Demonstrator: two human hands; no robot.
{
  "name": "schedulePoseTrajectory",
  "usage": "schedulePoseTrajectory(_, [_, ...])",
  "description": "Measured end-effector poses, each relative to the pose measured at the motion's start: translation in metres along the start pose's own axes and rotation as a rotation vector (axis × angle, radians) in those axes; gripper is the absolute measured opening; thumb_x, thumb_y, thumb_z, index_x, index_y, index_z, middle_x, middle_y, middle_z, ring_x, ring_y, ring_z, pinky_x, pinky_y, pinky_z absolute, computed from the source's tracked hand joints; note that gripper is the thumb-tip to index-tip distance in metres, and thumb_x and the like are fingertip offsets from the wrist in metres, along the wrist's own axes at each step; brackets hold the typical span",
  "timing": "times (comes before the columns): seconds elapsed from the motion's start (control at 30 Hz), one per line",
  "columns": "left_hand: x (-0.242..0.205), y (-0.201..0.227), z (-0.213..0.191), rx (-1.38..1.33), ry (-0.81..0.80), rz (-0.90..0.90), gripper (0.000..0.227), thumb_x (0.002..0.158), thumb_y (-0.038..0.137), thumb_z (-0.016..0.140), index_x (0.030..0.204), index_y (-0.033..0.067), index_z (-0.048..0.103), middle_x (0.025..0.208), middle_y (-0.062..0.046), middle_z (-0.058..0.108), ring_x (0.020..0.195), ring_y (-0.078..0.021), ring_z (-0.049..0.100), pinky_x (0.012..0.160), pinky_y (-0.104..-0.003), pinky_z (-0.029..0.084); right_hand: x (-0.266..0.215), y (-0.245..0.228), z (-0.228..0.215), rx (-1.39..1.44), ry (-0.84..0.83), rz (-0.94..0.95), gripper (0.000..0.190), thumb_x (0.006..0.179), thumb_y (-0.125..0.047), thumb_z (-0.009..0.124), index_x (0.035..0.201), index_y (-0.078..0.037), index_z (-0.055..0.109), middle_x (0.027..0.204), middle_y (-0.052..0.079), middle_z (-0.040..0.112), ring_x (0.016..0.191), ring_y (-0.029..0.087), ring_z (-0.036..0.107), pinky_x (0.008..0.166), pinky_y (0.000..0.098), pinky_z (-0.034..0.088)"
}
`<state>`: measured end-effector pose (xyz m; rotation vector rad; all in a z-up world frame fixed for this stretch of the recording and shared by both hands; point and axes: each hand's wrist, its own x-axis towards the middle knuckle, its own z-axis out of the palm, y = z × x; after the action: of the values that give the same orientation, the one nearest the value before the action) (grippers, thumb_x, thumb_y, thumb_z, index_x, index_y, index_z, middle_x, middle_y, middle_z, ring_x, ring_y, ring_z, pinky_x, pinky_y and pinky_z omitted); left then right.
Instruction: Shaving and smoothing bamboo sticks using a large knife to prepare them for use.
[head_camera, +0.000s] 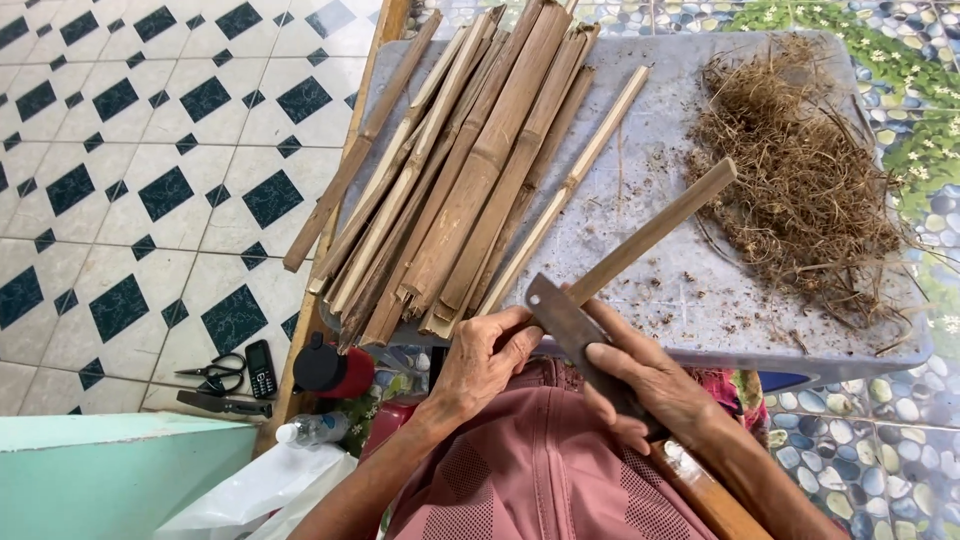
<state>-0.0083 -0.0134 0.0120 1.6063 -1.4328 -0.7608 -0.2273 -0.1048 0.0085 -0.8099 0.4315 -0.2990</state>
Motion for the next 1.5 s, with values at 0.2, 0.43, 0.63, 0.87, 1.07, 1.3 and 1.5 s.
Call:
schedulePoseTrajectory(0.2, [0.001, 0.013, -0.005, -0.118, 0.057, 0.085, 0.018, 0.1, 0.018, 0.066, 0.096, 0.0027, 0.075, 0.053, -0.013, 0.062, 0.047, -0.0202, 0.061, 0.055, -0.03, 0.054, 0.0, 0.002, -0.009, -0.242, 0.328, -0.001, 0.063, 0.096, -0.028, 0.055, 0.157, -0.029, 0.038, 0.043, 0.024, 0.05, 0.019, 0.023, 0.043, 0.013, 0.0352, 0.041])
schedulePoseTrajectory(0.43, [0.0, 0.007, -0.002, -0.157, 0.013, 0.038, 0.018, 0.1, 0.019, 0.066, 0.092, 0.0054, 0.075, 0.05, -0.007, 0.06, 0.052, -0.0136, 0.057, 0.057, -0.027, 0.052, -0.013, -0.019, -0.013, -0.21, 0.34, -0.21, 0.065, 0.101, -0.022, 0.047, 0.162, -0.028, 0.024, 0.045, 0.012, 0.041, 0.017, 0.017, 0.04, 0.007, 0.0326, 0.041])
schedulePoseTrajectory(0.63, [-0.005, -0.012, 0.004, 0.01, 0.017, 0.184, 0.032, 0.101, 0.022, 0.061, 0.122, -0.0011, 0.069, 0.114, -0.016, 0.078, 0.096, -0.0246, 0.08, 0.083, -0.032, 0.064, -0.009, -0.011, -0.007, 0.058, 0.043, 0.004, 0.081, 0.101, -0.014, 0.055, 0.167, -0.014, 0.008, 0.055, 0.009, 0.059, 0.033, 0.015, 0.054, 0.023, 0.0244, 0.046])
schedulePoseTrajectory(0.87, [-0.014, -0.014, -0.004, -0.038, -0.041, 0.17, 0.035, 0.099, 0.022, 0.064, 0.123, -0.0034, 0.069, 0.113, -0.014, 0.078, 0.092, -0.0194, 0.078, 0.079, -0.028, 0.063, -0.026, -0.038, -0.027, -0.035, 0.174, -0.105, 0.073, 0.101, -0.019, 0.052, 0.166, -0.018, 0.018, 0.051, 0.006, 0.051, 0.028, 0.012, 0.044, 0.018, 0.0251, 0.041])
schedulePoseTrajectory(1.07, [-0.015, -0.009, -0.011, -0.076, -0.095, 0.156, 0.035, 0.098, 0.019, 0.064, 0.125, -0.0028, 0.068, 0.119, -0.017, 0.076, 0.103, -0.0228, 0.077, 0.089, -0.029, 0.062, -0.041, -0.059, -0.05, -0.187, 0.408, -0.154, 0.019, 0.106, -0.019, 0.051, 0.121, -0.011, 0.042, 0.049, 0.005, 0.046, 0.026, 0.012, 0.036, 0.016, 0.0272, 0.032])
schedulePoseTrajectory(1.3, [-0.017, 0.005, -0.035, -0.296, -0.138, 0.021, 0.023, 0.104, 0.015, 0.059, 0.118, -0.0009, 0.069, 0.068, -0.001, 0.065, 0.043, -0.0056, 0.056, 0.038, -0.016, 0.051, -0.096, -0.096, -0.124, -0.032, 0.333, -0.614, 0.042, 0.115, -0.023, 0.047, 0.156, -0.021, 0.039, 0.06, -0.01, 0.047, 0.033, -0.003, 0.043, 0.022, 0.0092, 0.044])
schedulePoseTrajectory(1.5, [0.007, 0.082, -0.077, -0.599, 0.175, 0.271, 0.014, 0.102, 0.017, 0.067, 0.113, 0.0079, 0.07, 0.11, -0.004, 0.074, 0.105, -0.0169, 0.072, 0.094, -0.029, 0.06, -0.075, -0.09, -0.047, -0.195, 0.354, -0.447, 0.039, 0.11, -0.02, 0.042, 0.148, -0.014, 0.033, 0.056, -0.004, 0.056, 0.028, 0.006, 0.043, 0.017, 0.0175, 0.038])
